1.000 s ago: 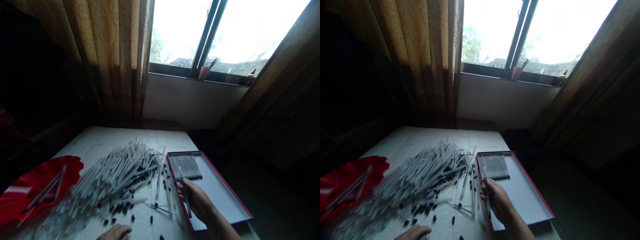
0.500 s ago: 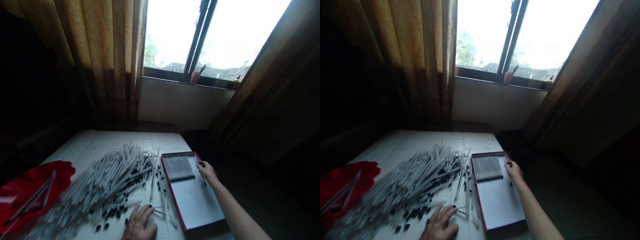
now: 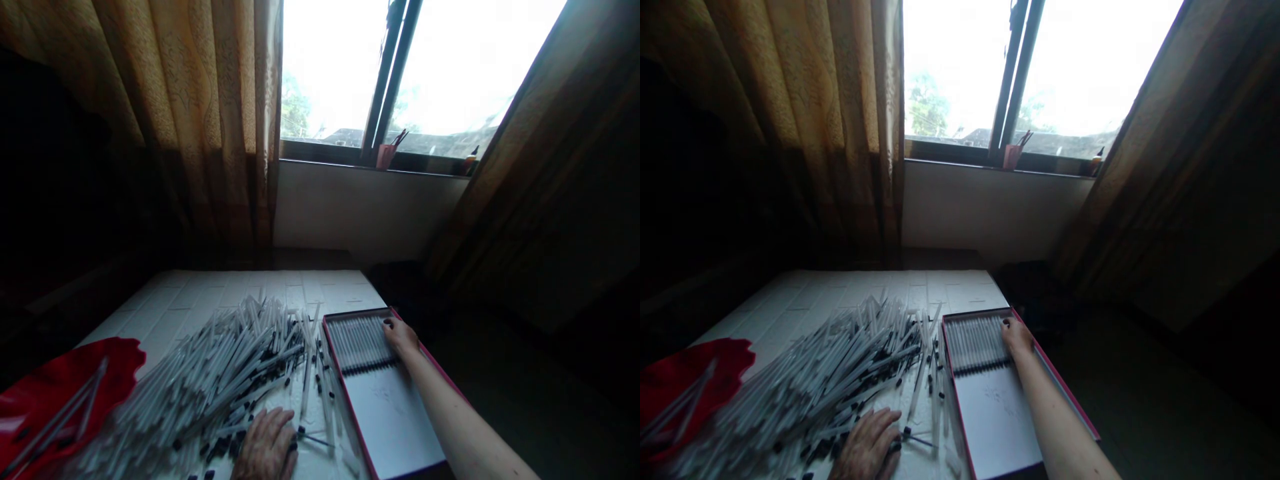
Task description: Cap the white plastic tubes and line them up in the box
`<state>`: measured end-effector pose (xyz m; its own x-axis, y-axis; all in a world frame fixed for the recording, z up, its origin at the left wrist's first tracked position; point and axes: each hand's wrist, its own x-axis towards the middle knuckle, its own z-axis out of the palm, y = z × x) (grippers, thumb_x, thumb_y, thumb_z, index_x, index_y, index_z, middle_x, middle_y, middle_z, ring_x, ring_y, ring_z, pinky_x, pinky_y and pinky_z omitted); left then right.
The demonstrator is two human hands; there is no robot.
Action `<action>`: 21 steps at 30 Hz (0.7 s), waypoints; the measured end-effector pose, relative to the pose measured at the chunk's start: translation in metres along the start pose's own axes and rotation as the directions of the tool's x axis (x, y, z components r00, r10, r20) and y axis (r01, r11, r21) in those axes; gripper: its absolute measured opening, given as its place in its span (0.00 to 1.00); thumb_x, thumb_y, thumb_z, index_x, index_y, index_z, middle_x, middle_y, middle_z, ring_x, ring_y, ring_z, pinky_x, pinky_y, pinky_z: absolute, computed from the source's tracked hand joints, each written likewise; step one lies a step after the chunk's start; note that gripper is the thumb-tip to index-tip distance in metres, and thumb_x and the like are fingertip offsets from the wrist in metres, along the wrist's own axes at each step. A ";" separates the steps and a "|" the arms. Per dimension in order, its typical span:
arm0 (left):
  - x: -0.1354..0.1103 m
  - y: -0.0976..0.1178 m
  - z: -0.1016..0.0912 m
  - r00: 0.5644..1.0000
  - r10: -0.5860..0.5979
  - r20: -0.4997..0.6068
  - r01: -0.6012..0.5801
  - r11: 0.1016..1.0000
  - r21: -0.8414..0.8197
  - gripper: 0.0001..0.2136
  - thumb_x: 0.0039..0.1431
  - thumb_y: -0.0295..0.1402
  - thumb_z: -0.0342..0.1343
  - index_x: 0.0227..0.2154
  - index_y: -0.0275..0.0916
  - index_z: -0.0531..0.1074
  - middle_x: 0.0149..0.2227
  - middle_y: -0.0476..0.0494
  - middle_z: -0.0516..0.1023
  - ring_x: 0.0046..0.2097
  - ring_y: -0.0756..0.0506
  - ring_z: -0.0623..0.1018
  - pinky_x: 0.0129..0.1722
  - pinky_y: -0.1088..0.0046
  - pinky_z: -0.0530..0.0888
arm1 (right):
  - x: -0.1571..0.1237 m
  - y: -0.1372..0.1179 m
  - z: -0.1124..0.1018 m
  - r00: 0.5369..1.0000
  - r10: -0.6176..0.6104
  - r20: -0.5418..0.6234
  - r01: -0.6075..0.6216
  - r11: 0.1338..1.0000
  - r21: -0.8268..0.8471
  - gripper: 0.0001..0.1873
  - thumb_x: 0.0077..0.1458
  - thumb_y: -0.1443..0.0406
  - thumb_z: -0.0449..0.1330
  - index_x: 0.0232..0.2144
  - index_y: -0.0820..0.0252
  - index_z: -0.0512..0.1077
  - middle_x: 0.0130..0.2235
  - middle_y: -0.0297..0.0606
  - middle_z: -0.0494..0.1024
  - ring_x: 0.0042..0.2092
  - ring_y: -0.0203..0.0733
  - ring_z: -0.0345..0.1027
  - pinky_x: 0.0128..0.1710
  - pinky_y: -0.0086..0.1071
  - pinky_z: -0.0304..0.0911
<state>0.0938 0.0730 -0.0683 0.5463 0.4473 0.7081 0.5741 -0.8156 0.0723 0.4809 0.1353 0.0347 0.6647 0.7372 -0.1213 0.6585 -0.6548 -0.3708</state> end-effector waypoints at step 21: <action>0.019 0.013 -0.038 1.000 -0.009 0.007 0.010 0.999 -0.045 0.12 0.60 0.22 0.45 0.42 0.41 0.69 0.43 0.45 0.81 0.48 0.44 0.79 0.52 0.60 0.74 | -0.135 -0.047 0.026 0.720 -0.615 -0.322 0.682 0.712 0.164 0.16 0.58 0.64 0.49 0.40 0.57 0.76 0.43 0.41 0.79 0.44 0.44 0.74 0.42 0.33 0.69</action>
<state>0.0883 0.0567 -0.0270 0.5451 0.4576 0.7025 0.5515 -0.8268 0.1106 0.3511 0.0704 0.0450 0.1871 0.8797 0.4371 0.8646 0.0637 -0.4984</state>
